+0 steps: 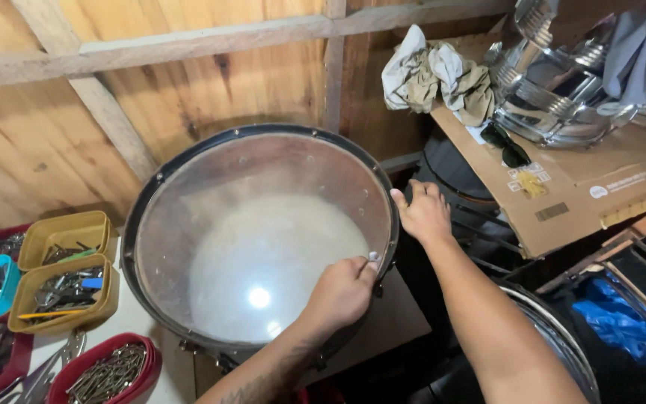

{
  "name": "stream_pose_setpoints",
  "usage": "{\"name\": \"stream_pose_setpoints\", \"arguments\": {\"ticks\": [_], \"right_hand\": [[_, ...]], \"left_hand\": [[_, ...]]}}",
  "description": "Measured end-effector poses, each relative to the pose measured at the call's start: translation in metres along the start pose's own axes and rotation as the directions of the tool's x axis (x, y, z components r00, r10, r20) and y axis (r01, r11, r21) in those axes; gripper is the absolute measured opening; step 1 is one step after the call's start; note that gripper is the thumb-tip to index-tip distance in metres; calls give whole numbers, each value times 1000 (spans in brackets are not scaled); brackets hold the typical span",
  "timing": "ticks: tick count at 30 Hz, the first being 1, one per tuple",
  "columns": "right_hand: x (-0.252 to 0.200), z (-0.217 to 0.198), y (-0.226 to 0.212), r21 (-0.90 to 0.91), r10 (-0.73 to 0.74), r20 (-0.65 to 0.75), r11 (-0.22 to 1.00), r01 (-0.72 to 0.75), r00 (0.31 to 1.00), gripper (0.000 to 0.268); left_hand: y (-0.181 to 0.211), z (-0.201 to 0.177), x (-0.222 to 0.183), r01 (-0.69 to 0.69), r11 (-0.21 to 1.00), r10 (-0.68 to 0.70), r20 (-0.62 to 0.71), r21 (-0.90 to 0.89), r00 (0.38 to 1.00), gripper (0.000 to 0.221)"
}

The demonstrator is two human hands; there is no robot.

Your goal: Tightening the tension rods on a drum using a small wrench

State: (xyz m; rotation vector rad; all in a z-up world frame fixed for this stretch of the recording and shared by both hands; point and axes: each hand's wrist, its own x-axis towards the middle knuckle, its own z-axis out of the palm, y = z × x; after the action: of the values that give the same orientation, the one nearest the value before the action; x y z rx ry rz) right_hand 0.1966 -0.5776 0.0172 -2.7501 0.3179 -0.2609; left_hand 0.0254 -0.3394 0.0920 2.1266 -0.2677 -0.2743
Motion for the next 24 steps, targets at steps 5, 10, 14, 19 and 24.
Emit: {"name": "stream_pose_setpoints", "arguments": {"ticks": [5, 10, 14, 19, 24], "right_hand": [[-59, -45, 4, 364, -135, -244, 905, 220, 960, 41], [-213, -37, 21, 558, -340, -64, 767, 316, 938, 41], [-284, -13, 41, 748, -324, 248, 663, 32, 913, 49], [-294, 23, 82, 534, -4, 655, 711, -458, 756, 34], [-263, 84, 138, 700, 105, 458, 570, -431, 883, 29]], "left_hand": [[-5, -23, -10, -96, 977, 61, -183, -188, 981, 33], [-20, 8, -46, -64, 989, 35, -215, -133, 976, 22], [-38, 55, -71, -46, 902, 53, 4, -430, 999, 6], [-48, 55, -76, 144, 989, -130, 249, -38, 960, 16], [-70, 43, -88, -572, 765, 641, -266, 297, 720, 19]]}}
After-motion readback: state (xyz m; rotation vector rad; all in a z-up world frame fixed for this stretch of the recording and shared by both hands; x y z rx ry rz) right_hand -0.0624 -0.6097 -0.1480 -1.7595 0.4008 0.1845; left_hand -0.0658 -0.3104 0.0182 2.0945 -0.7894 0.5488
